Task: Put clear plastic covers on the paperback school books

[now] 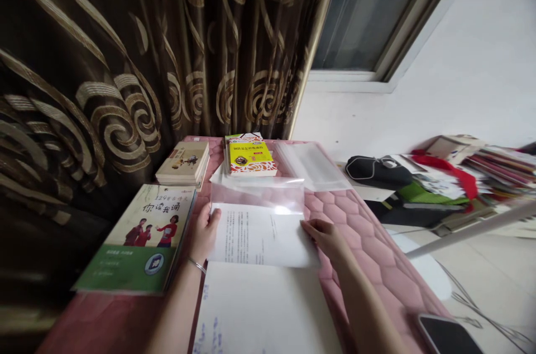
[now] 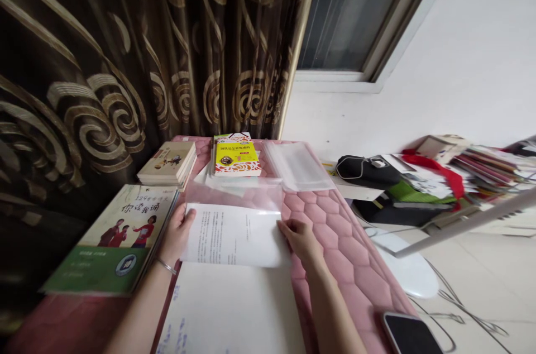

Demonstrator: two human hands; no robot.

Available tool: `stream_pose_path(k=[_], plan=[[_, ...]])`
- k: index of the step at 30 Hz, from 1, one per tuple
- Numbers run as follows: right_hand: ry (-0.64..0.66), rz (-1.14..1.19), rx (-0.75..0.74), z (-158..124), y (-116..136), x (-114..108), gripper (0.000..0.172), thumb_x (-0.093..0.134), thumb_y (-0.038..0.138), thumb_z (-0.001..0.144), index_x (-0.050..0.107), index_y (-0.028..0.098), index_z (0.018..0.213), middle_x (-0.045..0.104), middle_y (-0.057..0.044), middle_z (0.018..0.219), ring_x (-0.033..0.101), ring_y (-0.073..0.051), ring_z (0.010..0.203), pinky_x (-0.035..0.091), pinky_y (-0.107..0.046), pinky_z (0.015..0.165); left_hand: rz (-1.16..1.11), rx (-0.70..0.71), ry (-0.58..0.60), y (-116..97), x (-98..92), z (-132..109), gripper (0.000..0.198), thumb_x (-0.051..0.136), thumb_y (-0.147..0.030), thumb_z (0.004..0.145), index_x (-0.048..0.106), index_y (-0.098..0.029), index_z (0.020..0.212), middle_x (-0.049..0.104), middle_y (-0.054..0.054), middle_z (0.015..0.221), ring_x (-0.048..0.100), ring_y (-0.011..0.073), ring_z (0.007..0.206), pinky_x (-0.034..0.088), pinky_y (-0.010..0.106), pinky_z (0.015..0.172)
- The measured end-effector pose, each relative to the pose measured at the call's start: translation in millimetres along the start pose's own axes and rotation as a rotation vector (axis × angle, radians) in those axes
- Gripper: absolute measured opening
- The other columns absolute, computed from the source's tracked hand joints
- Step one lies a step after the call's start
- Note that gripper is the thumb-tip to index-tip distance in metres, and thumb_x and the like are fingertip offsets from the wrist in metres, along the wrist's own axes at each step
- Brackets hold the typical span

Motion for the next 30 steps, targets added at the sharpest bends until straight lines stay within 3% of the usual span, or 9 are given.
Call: stream_pose_path(k=[7,14,23,30], plan=[[-0.131,-0.021,-0.069,-5.0,15.6,-5.3,0.039,0.060,0.058,0.060,0.058,0.019,0.057,0.054,0.000,0.054,0.046,-0.014,0.054,0.032,-0.025,0.048,-0.132,-0.044,0.040,4.2,3.8,1.0,0.031,0.059,-0.044,0.080,0.057,-0.017,0.095,0.068,0.004,0.089,0.063,0.0203,0.082,0.049,0.030,0.076],[0.023,0.072,-0.049,-7.4,13.4,-1.9,0.045,0.066,0.062,0.062,0.060,0.017,0.060,0.053,0.001,0.055,0.044,-0.013,0.054,0.031,-0.023,0.046,-0.078,-0.030,0.001,8.5,3.1,5.1,0.029,0.060,-0.042,0.077,0.058,-0.017,0.091,0.069,0.007,0.092,0.064,0.0224,0.087,0.049,0.031,0.078],[-0.229,0.053,-0.204,-10.4,21.1,3.5,0.050,0.059,0.068,0.065,0.057,0.018,0.065,0.057,-0.003,0.058,0.049,-0.016,0.055,0.035,-0.025,0.049,-0.100,-0.077,-0.020,18.3,1.3,5.5,0.031,0.061,-0.042,0.074,0.058,-0.018,0.093,0.070,0.006,0.091,0.064,0.0211,0.085,0.049,0.031,0.077],[-0.156,0.038,-0.096,-7.7,19.3,0.9,0.048,0.060,0.065,0.062,0.060,0.017,0.063,0.055,-0.001,0.055,0.046,-0.014,0.052,0.032,-0.024,0.046,-0.120,-0.100,-0.011,25.4,3.6,6.9,0.028,0.062,-0.039,0.071,0.056,-0.018,0.089,0.070,0.005,0.084,0.066,0.0215,0.082,0.049,0.031,0.075]])
Point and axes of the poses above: each hand's wrist, its own z-axis towards the middle knuckle, its own x-axis out of the palm, y = z × x, the point moved 7 cm from there along z, towards the middle knuckle
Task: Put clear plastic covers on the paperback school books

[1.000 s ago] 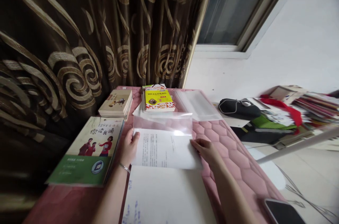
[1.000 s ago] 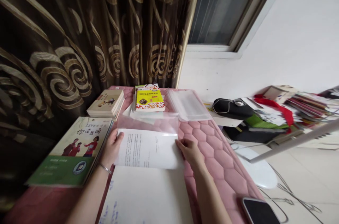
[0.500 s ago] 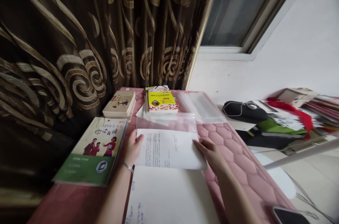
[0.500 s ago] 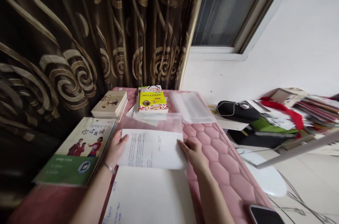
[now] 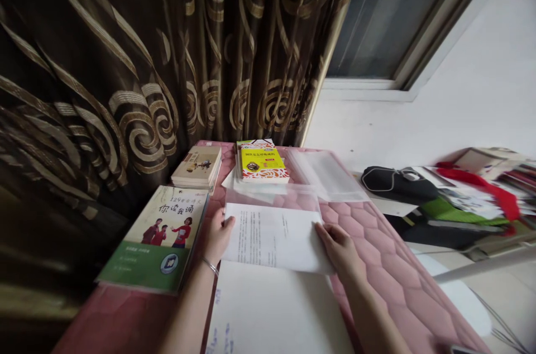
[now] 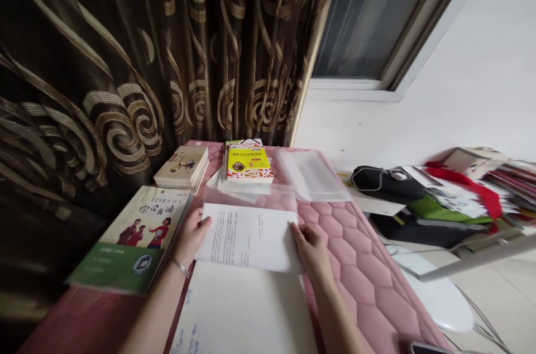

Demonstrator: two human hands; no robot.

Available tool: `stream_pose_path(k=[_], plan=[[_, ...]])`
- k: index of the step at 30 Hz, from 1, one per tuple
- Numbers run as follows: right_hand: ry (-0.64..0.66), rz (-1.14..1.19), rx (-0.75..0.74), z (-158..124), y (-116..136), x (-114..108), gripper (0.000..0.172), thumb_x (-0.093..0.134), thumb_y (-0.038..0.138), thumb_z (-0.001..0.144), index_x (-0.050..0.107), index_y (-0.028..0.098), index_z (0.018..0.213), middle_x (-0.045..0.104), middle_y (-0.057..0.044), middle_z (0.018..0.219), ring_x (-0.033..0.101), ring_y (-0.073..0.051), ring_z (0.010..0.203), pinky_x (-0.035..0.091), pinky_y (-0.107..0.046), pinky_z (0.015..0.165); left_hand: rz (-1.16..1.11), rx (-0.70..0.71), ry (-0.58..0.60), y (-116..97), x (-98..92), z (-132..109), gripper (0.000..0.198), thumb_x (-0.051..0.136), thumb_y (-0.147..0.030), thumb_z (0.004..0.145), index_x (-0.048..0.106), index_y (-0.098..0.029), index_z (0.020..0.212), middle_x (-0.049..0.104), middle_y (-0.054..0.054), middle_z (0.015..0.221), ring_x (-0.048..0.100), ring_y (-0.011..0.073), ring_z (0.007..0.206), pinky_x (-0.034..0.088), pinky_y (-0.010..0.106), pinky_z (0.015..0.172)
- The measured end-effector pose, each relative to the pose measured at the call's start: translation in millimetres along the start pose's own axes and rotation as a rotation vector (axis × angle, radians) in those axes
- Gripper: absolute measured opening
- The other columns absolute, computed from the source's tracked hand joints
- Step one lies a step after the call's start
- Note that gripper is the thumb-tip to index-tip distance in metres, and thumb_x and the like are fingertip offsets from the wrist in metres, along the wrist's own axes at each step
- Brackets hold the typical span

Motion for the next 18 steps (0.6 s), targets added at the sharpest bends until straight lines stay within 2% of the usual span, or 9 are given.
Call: stream_pose_path(k=[5,11,15,18], plan=[[0.122,0.028,0.095,-0.3,-0.7,4.7,0.043,0.063,0.061,0.058,0.060,0.018,0.061,0.054,0.000,0.054,0.044,-0.014,0.052,0.031,-0.024,0.045,0.029,-0.001,-0.039,0.9,-1.6,0.1,0.026,0.061,-0.040,0.071,0.056,-0.018,0.085,0.069,0.004,0.081,0.065,0.0202,0.079,0.047,0.029,0.072],[0.024,-0.059,0.006,-7.4,2.9,4.9,0.047,0.060,0.067,0.059,0.052,0.020,0.057,0.052,0.000,0.051,0.045,-0.015,0.051,0.032,-0.025,0.046,0.061,-0.029,-0.058,-3.1,-2.2,-2.1,0.027,0.059,-0.043,0.070,0.054,-0.019,0.083,0.067,0.003,0.076,0.063,0.0194,0.073,0.046,0.029,0.068],[-0.102,-0.061,-0.045,-10.3,0.1,2.8,0.053,0.056,0.073,0.060,0.049,0.021,0.057,0.050,-0.001,0.051,0.046,-0.016,0.052,0.033,-0.025,0.046,0.113,-0.047,-0.202,-4.9,-12.1,-4.2,0.028,0.058,-0.043,0.068,0.049,-0.021,0.083,0.062,-0.001,0.066,0.058,0.0166,0.061,0.042,0.027,0.059],[-0.087,-0.038,-0.046,-9.8,-5.9,5.0,0.053,0.057,0.073,0.063,0.053,0.020,0.064,0.055,-0.002,0.055,0.049,-0.017,0.054,0.034,-0.025,0.047,0.242,-0.037,-0.318,-10.7,-20.8,-7.2,0.020,0.058,-0.038,0.066,0.046,-0.023,0.071,0.054,-0.005,0.056,0.052,0.0144,0.053,0.038,0.026,0.054]])
Point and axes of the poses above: each hand's wrist, its own z-axis towards the middle knuckle, its own x-axis out of the palm, y = z × x, the point moved 7 cm from there along z, towards the middle knuckle
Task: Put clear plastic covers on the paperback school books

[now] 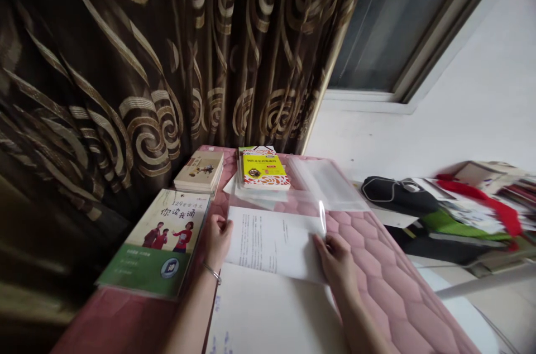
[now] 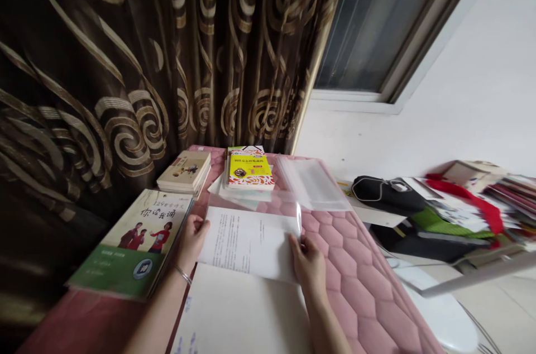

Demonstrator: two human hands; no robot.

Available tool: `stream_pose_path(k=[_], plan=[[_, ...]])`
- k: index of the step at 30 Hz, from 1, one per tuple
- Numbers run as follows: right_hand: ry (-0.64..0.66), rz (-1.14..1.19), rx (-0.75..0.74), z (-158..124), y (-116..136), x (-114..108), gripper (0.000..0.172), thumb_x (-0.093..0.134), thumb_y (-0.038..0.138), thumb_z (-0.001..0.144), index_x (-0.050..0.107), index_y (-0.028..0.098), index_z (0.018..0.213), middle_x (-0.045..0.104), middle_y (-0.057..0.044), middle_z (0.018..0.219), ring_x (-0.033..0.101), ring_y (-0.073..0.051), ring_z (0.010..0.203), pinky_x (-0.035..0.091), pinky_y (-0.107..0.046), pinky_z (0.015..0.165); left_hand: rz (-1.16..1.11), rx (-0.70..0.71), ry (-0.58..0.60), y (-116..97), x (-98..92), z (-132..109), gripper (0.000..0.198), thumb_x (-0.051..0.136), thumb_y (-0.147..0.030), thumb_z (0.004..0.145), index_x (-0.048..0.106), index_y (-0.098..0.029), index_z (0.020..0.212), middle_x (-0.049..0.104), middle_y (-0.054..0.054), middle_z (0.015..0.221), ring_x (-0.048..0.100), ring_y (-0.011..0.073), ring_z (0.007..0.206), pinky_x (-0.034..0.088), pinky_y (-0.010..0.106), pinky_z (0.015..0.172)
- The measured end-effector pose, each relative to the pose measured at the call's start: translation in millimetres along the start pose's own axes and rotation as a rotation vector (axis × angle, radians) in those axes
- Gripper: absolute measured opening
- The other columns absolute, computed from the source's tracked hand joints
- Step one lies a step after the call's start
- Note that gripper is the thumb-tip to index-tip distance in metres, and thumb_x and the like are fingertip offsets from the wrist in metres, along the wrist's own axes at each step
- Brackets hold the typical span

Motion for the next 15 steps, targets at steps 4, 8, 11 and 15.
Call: stream_pose_path(k=[4,8,11,15], plan=[[0.005,0.003,0.022,-0.5,-9.2,-0.4,0.052,0.056,0.071,0.065,0.054,0.019,0.067,0.058,-0.002,0.059,0.050,-0.017,0.056,0.035,-0.025,0.048,0.097,-0.013,0.034,-3.3,0.3,-1.3,0.018,0.054,-0.034,0.068,0.047,-0.022,0.057,0.050,-0.004,0.049,0.050,0.0140,0.051,0.034,0.024,0.050],[-0.027,-0.033,0.053,-5.3,-11.9,-2.9,0.054,0.055,0.073,0.064,0.055,0.019,0.066,0.057,-0.002,0.058,0.048,-0.016,0.054,0.034,-0.025,0.047,0.101,-0.016,0.052,-2.9,3.2,-2.8,0.019,0.055,-0.032,0.069,0.050,-0.021,0.055,0.052,-0.004,0.048,0.052,0.0148,0.052,0.036,0.024,0.050],[-0.029,-0.045,0.055,-9.0,-9.1,-2.7,0.055,0.053,0.074,0.063,0.055,0.019,0.067,0.058,-0.003,0.058,0.049,-0.017,0.056,0.035,-0.026,0.048,0.120,-0.017,0.043,0.3,4.7,-3.2,0.020,0.055,-0.032,0.070,0.050,-0.021,0.055,0.053,-0.002,0.050,0.054,0.0165,0.055,0.038,0.026,0.053],[-0.056,-0.072,0.051,-11.1,-5.0,-4.8,0.053,0.054,0.073,0.062,0.053,0.020,0.065,0.055,-0.002,0.056,0.048,-0.018,0.057,0.035,-0.026,0.048,0.149,-0.027,0.031,5.8,5.6,-2.2,0.019,0.058,-0.032,0.070,0.050,-0.022,0.056,0.055,0.000,0.053,0.056,0.0183,0.058,0.038,0.028,0.057]])
Point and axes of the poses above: each hand's wrist, its own z-axis towards the middle knuckle, its own x-axis out of the palm, y = z × x, the point moved 7 cm from there along z, towards the middle knuckle
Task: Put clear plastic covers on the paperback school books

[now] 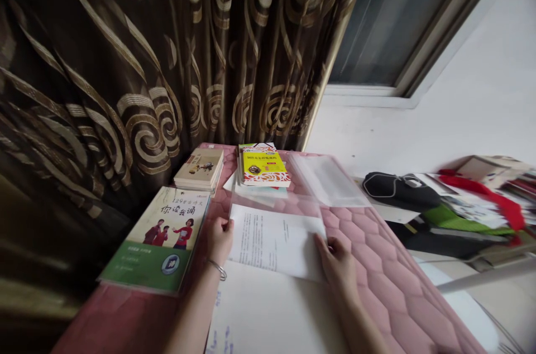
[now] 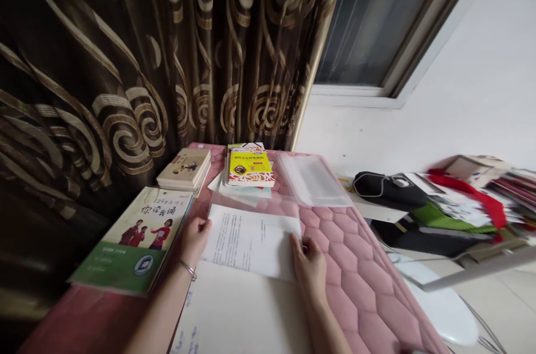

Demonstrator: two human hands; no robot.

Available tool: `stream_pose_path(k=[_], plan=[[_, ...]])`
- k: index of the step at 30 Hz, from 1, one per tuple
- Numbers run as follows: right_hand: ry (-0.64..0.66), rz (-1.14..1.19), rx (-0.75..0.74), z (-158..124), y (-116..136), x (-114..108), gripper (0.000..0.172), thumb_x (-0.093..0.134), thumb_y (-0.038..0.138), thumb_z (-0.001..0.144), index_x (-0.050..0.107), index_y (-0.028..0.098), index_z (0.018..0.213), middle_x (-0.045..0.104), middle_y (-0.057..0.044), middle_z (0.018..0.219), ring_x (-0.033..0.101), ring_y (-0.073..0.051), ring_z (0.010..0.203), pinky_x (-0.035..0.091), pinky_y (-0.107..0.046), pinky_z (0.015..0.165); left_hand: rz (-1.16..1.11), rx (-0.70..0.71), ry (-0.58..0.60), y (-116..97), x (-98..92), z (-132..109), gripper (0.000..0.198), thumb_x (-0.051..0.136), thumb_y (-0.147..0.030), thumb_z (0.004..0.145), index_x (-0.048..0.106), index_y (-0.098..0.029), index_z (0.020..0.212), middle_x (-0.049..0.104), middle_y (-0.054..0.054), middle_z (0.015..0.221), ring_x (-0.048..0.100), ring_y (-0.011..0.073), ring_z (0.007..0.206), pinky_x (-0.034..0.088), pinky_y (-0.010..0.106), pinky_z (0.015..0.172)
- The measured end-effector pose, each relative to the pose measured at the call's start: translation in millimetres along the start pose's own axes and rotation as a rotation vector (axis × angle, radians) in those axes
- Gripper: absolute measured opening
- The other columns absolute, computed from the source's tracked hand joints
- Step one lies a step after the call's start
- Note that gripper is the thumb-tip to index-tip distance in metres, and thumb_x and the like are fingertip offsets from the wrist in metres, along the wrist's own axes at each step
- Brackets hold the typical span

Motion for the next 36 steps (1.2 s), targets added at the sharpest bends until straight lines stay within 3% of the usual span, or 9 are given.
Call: stream_pose_path(k=[9,19,26,36], plan=[[0.018,0.070,0.011,-3.4,3.6,-2.7,0.045,0.052,0.063,0.068,0.056,0.019,0.066,0.056,-0.002,0.061,0.049,-0.018,0.060,0.036,-0.026,0.050,0.023,0.006,-0.015,-1.9,0.4,-1.6,0.018,0.054,-0.029,0.074,0.046,-0.023,0.059,0.057,0.000,0.057,0.055,0.0183,0.059,0.036,0.027,0.057],[-0.017,-0.095,-0.019,4.0,-3.8,2.7,0.044,0.046,0.064,0.070,0.052,0.022,0.060,0.063,-0.007,0.060,0.055,-0.022,0.058,0.037,-0.030,0.051,0.073,0.054,-0.044,2.1,1.8,-0.6,0.019,0.054,-0.032,0.077,0.045,-0.023,0.063,0.057,0.002,0.060,0.057,0.0208,0.064,0.036,0.028,0.060],[0.051,-0.033,-0.002,0.1,2.7,0.1,0.039,0.049,0.059,0.067,0.056,0.021,0.063,0.063,-0.005,0.060,0.056,-0.022,0.060,0.037,-0.029,0.050,0.063,0.033,-0.066,5.8,1.1,1.1,0.018,0.053,-0.035,0.077,0.046,-0.024,0.064,0.058,0.002,0.060,0.057,0.0212,0.063,0.035,0.028,0.058],[0.020,-0.053,-0.033,1.4,-3.8,5.1,0.050,0.045,0.069,0.068,0.056,0.020,0.066,0.065,-0.010,0.065,0.058,-0.025,0.062,0.038,-0.032,0.053,0.073,0.034,-0.044,7.5,2.5,2.5,0.023,0.052,-0.038,0.073,0.049,-0.022,0.058,0.059,0.004,0.057,0.056,0.0208,0.059,0.035,0.029,0.058]])
Point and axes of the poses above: each hand's wrist, its own z-axis towards the middle knuckle, its own x-axis out of the palm, y = z × x, the point moved 7 cm from there along z, towards the middle knuckle
